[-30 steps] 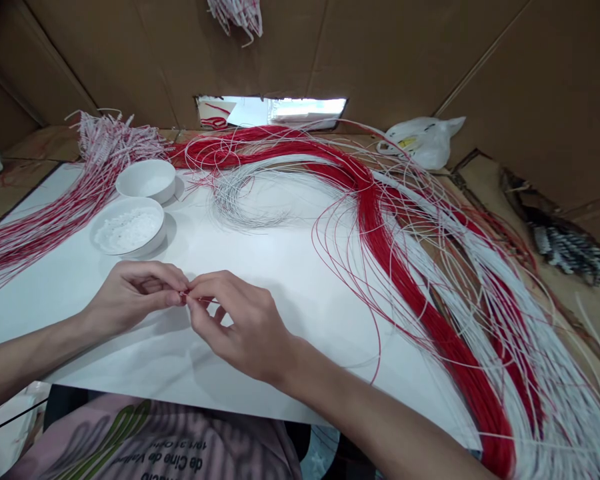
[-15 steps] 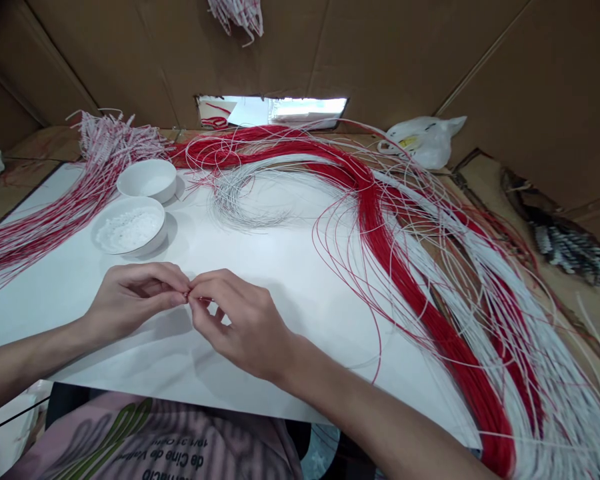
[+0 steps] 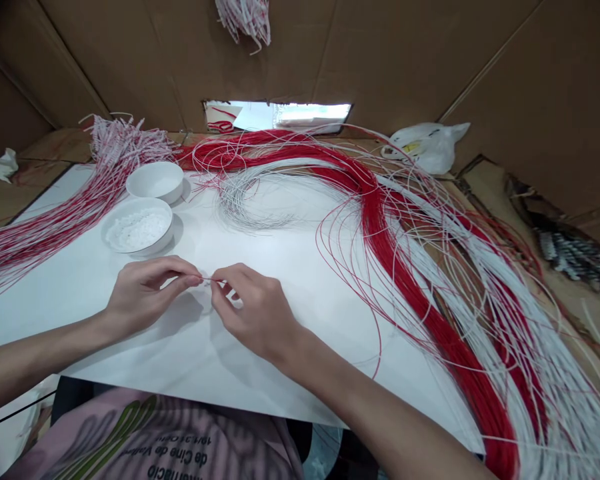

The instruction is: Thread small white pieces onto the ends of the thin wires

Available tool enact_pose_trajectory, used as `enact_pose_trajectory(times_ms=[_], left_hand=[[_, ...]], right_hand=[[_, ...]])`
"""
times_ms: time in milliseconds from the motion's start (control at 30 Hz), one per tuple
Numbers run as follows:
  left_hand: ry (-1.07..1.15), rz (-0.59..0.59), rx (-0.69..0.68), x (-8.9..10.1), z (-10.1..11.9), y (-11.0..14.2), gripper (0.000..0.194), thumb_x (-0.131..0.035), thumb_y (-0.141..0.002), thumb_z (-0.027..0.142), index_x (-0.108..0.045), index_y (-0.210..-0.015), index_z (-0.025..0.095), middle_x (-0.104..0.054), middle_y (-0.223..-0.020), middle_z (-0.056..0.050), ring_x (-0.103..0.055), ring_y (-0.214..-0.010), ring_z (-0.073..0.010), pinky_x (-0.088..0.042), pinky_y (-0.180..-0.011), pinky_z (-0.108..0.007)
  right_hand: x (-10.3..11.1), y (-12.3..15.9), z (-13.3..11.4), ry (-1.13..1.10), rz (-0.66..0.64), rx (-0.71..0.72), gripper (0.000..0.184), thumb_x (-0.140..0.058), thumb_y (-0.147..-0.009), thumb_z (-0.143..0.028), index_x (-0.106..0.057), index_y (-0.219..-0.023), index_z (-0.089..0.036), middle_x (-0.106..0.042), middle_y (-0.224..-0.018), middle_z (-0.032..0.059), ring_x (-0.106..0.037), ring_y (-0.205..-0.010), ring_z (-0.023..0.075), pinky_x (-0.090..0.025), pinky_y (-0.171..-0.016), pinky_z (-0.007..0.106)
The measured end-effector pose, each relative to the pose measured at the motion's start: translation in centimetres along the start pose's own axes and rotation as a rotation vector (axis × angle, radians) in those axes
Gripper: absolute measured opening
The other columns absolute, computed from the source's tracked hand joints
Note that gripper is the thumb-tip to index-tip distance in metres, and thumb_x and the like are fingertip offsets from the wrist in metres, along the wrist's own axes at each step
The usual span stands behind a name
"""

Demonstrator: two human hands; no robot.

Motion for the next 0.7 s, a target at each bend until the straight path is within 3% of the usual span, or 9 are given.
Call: enact_pose_trajectory(times_ms=[100, 200, 300, 400, 700], left_hand=[[-0.034, 0.055, 0.001, 0.8, -0.3, -0.3, 0.006, -0.069, -0.083, 0.023, -0.070, -0.083, 0.017, -0.073, -0.080, -0.003, -0.066, -0.073, -0.0137, -0.053, -0.068, -0.024], [-0.043, 0.058, 0.024, 0.9, -0.8, -0.5, 0.008, -0.069, -0.084, 0.025, -0.070, -0.084, 0.017, -0.072, -0.081, -0.003, -0.066, -0.073, -0.0143, -0.053, -0.068, -0.024], [-0.034, -0.002, 0.021, 0.1, -1.0, -0.5, 0.011, -0.066, -0.086, 0.027, -0.070, -0.086, 0.017, -0.073, -0.084, -0.005, -0.066, -0.076, -0.0154, -0.052, -0.071, -0.025], [-0.059, -0.082, -0.011, -0.8, -1.0, -0.7, 0.014, -0.063, -0.088, 0.029, -0.070, -0.088, 0.017, -0.072, -0.086, -0.006, -0.066, -0.079, -0.0168, -0.051, -0.072, -0.027], [-0.329, -0.238, -0.108, -1.3, -2.7, -2.1, 0.020, -0.056, -0.091, 0.022, -0.069, -0.105, 0.019, -0.066, -0.104, -0.008, -0.060, -0.095, -0.0199, -0.048, -0.082, -0.033]], right_hand=[[0.1, -0.3, 2.0, 0.082, -0.047, -0.181, 0.018, -0.054, -0.076, -0.003, -0.061, -0.082, -0.018, -0.066, -0.082, 0.0009, -0.063, -0.073, 0.0146, -0.055, -0.070, 0.028], [-0.3, -0.2, 3.1, 0.029, -0.112, -0.301, 0.026, -0.051, -0.073, 0.000, -0.060, -0.087, -0.020, -0.067, -0.086, -0.0003, -0.064, -0.077, 0.0150, -0.054, -0.073, 0.029], [-0.9, -0.2, 2.5, -0.111, -0.116, -0.287, 0.018, -0.058, -0.081, -0.009, -0.061, -0.095, -0.020, -0.068, -0.091, 0.0004, -0.065, -0.077, 0.0141, -0.054, -0.072, 0.028], [-1.3, -0.1, 2.1, -0.120, -0.115, -0.248, 0.004, -0.060, -0.088, -0.017, -0.063, -0.090, -0.019, -0.067, -0.084, 0.0005, -0.062, -0.072, 0.0128, -0.050, -0.067, 0.026], [-0.7, 0.0, 3.9, 0.057, -0.142, -0.347, 0.012, -0.051, -0.092, -0.010, -0.055, -0.085, -0.019, -0.062, -0.083, 0.0011, -0.054, -0.069, 0.0135, -0.041, -0.061, 0.027]])
Point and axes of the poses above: each hand's wrist, its own y-axis away from the middle knuckle, its own x-axis out of the back of the hand, z = x × y, the point moved 9 cm from there along -y, towards the middle knuckle
